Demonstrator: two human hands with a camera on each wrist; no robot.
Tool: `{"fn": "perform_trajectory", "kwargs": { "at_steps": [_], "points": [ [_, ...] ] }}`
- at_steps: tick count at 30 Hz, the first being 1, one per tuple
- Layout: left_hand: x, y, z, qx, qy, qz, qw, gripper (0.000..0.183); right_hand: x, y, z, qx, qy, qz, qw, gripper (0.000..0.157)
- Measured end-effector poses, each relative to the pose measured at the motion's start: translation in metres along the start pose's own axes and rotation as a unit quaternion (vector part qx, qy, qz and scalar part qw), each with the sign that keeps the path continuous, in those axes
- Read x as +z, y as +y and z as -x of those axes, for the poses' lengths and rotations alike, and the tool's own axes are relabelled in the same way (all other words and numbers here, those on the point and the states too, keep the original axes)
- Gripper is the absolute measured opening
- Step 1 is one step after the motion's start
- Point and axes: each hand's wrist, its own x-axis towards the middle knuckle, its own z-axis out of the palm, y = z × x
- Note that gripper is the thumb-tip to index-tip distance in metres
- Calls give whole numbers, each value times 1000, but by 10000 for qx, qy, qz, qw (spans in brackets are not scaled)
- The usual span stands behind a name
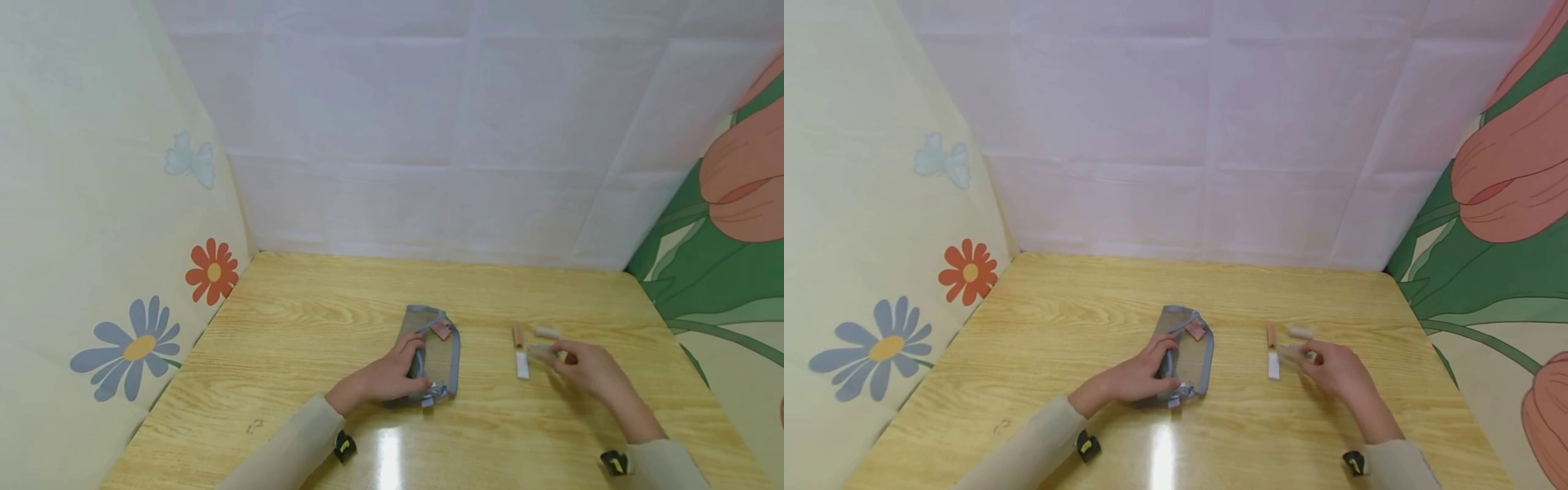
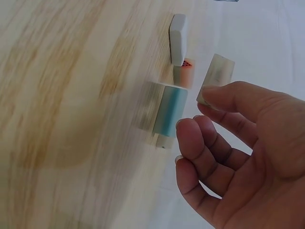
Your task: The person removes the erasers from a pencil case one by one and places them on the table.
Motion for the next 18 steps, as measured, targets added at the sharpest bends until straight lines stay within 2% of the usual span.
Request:
{"fn": "perform_trajectory", "kwargs": {
  "at_steps": [18],
  "points": [
    [2, -3, -1, -48, 5, -58, 10000, 82, -2, 8, 4, 141, -125, 92, 9998, 26]
  ]
}}
